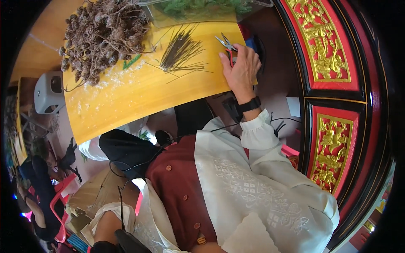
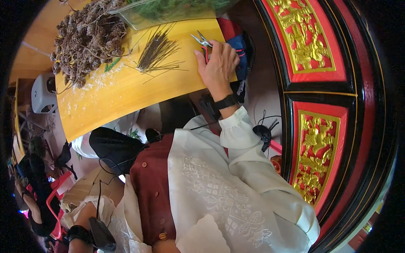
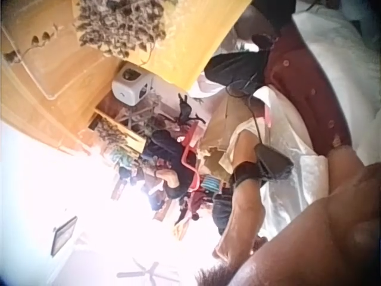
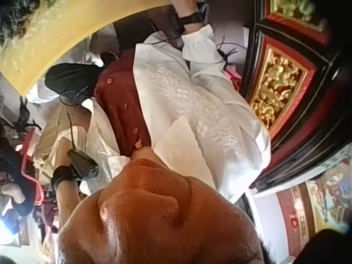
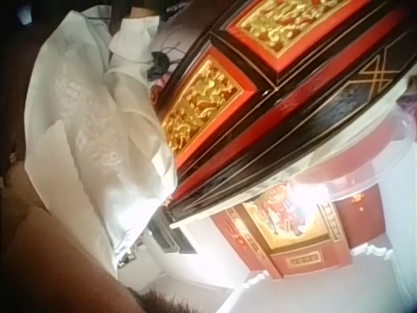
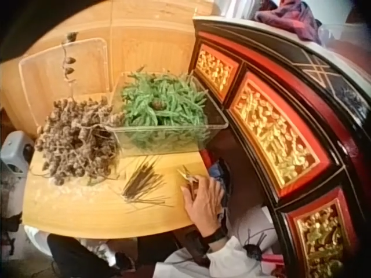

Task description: Trimming green plastic leaves and wiring brown decorative pods to assemble artificial plants.

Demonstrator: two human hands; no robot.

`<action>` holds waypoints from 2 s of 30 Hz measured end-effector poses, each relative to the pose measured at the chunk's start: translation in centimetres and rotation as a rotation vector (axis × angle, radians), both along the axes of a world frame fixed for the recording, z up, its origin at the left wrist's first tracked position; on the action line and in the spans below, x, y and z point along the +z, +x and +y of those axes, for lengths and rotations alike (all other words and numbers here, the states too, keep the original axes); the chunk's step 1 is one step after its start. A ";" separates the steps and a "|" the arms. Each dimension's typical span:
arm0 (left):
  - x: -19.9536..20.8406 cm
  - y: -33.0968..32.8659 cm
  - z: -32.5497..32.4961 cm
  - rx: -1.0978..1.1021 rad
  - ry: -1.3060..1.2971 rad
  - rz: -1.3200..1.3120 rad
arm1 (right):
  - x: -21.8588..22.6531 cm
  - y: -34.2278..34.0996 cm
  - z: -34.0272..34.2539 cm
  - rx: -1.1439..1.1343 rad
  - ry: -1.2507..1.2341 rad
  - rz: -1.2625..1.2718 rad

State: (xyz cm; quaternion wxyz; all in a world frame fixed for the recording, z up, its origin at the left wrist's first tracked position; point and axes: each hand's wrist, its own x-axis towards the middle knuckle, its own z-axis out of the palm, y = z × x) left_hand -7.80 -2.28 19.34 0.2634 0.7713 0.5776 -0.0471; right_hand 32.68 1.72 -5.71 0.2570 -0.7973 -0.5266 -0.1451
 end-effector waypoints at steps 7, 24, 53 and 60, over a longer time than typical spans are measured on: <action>1.8 -0.3 0.3 0.123 -0.022 0.176 | 0.4 -0.8 0.5 0.011 -0.026 0.023; -10.8 13.2 13.5 -0.367 0.550 -0.444 | 1.2 -0.4 0.1 0.013 0.029 0.092; -10.4 14.4 24.9 -0.074 0.612 -0.844 | 1.3 -0.4 0.0 -0.022 0.012 0.097; -10.9 10.2 23.0 0.321 0.078 -1.359 | 1.0 -0.3 -0.2 -0.014 0.022 0.068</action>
